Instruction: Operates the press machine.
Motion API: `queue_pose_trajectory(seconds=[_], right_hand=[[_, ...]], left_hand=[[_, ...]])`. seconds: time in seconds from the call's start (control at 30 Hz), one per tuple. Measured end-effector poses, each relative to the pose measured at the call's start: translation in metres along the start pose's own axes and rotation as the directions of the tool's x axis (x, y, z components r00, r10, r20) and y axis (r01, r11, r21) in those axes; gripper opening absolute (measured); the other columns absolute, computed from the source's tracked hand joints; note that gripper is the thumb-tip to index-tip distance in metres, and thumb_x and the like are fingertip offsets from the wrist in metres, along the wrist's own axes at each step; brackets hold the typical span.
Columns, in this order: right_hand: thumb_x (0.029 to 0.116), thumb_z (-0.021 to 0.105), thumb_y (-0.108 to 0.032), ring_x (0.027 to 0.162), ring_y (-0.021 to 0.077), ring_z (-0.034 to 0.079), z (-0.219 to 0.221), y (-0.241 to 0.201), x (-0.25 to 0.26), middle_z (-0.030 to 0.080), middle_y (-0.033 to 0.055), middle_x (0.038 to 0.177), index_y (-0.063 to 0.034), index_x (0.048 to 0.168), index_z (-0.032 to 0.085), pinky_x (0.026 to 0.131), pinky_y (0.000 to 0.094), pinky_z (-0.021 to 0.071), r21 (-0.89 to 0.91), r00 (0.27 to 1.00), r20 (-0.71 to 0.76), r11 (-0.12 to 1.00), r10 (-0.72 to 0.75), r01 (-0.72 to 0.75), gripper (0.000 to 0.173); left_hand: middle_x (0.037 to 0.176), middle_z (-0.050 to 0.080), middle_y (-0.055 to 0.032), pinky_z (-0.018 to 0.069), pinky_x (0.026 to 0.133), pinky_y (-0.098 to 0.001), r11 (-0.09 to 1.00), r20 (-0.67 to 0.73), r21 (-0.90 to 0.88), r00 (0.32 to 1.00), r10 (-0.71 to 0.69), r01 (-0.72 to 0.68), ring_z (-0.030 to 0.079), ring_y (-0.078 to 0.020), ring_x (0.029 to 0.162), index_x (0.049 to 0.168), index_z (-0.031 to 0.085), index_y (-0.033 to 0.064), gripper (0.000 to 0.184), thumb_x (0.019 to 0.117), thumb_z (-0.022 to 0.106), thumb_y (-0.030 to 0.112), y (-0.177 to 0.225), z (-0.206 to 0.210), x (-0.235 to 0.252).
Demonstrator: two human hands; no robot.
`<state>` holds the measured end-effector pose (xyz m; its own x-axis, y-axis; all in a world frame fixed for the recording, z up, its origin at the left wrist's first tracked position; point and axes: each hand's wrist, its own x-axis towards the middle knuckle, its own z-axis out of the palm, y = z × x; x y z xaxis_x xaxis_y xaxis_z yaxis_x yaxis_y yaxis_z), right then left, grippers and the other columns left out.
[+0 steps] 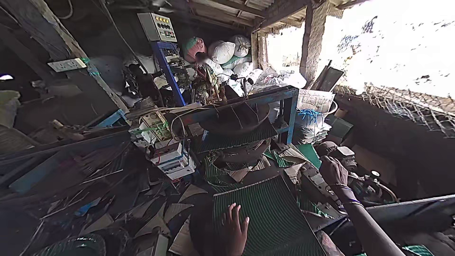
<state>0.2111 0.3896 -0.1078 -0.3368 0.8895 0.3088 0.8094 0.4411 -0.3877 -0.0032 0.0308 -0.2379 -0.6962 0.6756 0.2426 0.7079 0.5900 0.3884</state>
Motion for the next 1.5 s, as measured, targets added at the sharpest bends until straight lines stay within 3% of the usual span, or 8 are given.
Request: queue_pose_trajectory(seconds=[0.23, 0.47, 0.93, 1.03, 1.1, 1.23, 1.37, 1.5], right_hand=[[0.0982, 0.053, -0.004, 0.111, 0.0438, 0.067, 0.008, 0.005, 0.001, 0.071, 0.0226, 0.113, -0.0022, 0.110, 0.073, 0.084, 0.0626, 0.0525, 0.011, 1.000, -0.031, 1.000, -0.001, 0.001, 0.023], [0.0983, 0.053, -0.004, 0.116, 0.0422, 0.066, -0.001, -0.002, -0.001, 0.071, 0.0211, 0.118, -0.0024, 0.115, 0.072, 0.089, 0.0617, 0.0514, 0.001, 1.000, 0.007, 1.000, 0.015, -0.015, 0.025], [0.0978, 0.052, -0.004, 0.115, 0.0417, 0.066, 0.002, 0.002, 0.001, 0.072, 0.0200, 0.118, -0.0049, 0.115, 0.072, 0.088, 0.0606, 0.0525, 0.002, 1.000, 0.017, 1.000, -0.006, 0.006, 0.027], [0.0989, 0.052, -0.004, 0.117, 0.0428, 0.065, -0.005, 0.006, -0.004, 0.070, 0.0205, 0.122, -0.0061, 0.118, 0.073, 0.092, 0.0631, 0.0502, 0.100, 1.000, 0.003, 0.995, 0.000, 0.000, 0.028], [0.1000, 0.054, -0.004, 0.116, 0.0415, 0.065, -0.018, 0.021, -0.026, 0.070, 0.0209, 0.121, -0.0041, 0.119, 0.072, 0.096, 0.0646, 0.0493, 0.268, 0.995, -0.095, 0.964, 0.021, 0.005, 0.026], [0.0966, 0.054, 0.002, 0.095, 0.0332, 0.073, -0.023, 0.065, -0.107, 0.074, 0.0236, 0.101, 0.0097, 0.104, 0.071, 0.091, 0.0536, 0.0564, 0.584, 0.950, -0.300, 0.804, 0.085, 0.112, 0.021], [0.0972, 0.050, 0.004, 0.093, 0.0312, 0.073, -0.021, 0.071, -0.124, 0.074, 0.0228, 0.100, 0.0099, 0.105, 0.070, 0.089, 0.0521, 0.0559, 0.589, 0.946, -0.307, 0.801, 0.101, 0.105, 0.022], [0.0971, 0.049, 0.002, 0.096, 0.0302, 0.072, -0.021, 0.078, -0.120, 0.074, 0.0200, 0.105, 0.0062, 0.109, 0.071, 0.089, 0.0529, 0.0558, 0.593, 0.962, -0.256, 0.802, 0.096, 0.078, 0.025]], left_hand=[[0.149, 0.053, -0.0124, 0.0342, 0.114, -0.0584, 1.000, -0.004, 0.015, 1.000, 0.001, -0.001, 0.049, -0.0365, 0.137, 0.138, 0.064, 0.0146, 0.056, 0.0951, 0.058, 0.051, 0.000, 0.000, -0.001], [0.149, 0.054, -0.0120, 0.0345, 0.113, -0.0590, 1.000, -0.012, 0.017, 1.000, 0.003, -0.003, 0.049, -0.0360, 0.137, 0.138, 0.064, 0.0146, 0.057, 0.0950, 0.058, 0.052, 0.000, -0.001, 0.000], [0.147, 0.056, -0.0109, 0.0380, 0.112, -0.0557, 1.000, -0.033, 0.018, 0.999, 0.014, -0.013, 0.051, -0.0345, 0.135, 0.135, 0.065, 0.0158, 0.057, 0.0934, 0.060, 0.053, -0.002, 0.000, 0.000], [0.149, 0.054, -0.0110, 0.0373, 0.113, -0.0544, 1.000, 0.002, -0.004, 1.000, -0.007, 0.007, 0.050, -0.0343, 0.136, 0.137, 0.065, 0.0145, 0.056, 0.0941, 0.061, 0.051, 0.002, -0.005, 0.000], [0.149, 0.054, -0.0107, 0.0354, 0.114, -0.0543, 1.000, 0.016, -0.006, 1.000, -0.022, 0.022, 0.049, -0.0337, 0.138, 0.137, 0.065, 0.0155, 0.056, 0.0939, 0.062, 0.052, 0.002, -0.005, 0.002], [0.149, 0.053, -0.0107, 0.0332, 0.115, -0.0572, 0.986, 0.042, -0.159, 0.998, -0.050, 0.056, 0.047, -0.0356, 0.139, 0.134, 0.067, 0.0157, 0.056, 0.0921, 0.063, 0.052, -0.003, -0.006, 0.009], [0.131, 0.066, -0.0171, 0.0386, 0.114, -0.0523, 0.849, -0.101, -0.527, 0.995, -0.005, -0.049, 0.057, -0.0337, 0.128, 0.123, 0.071, 0.0017, 0.050, 0.0911, 0.065, 0.040, -0.020, -0.012, 0.010], [0.131, 0.063, -0.0228, 0.0488, 0.101, -0.0519, 0.838, -0.089, -0.545, 0.995, -0.043, -0.012, 0.058, -0.0364, 0.124, 0.129, 0.066, -0.0018, 0.051, 0.0923, 0.065, 0.033, -0.028, -0.050, -0.024]])
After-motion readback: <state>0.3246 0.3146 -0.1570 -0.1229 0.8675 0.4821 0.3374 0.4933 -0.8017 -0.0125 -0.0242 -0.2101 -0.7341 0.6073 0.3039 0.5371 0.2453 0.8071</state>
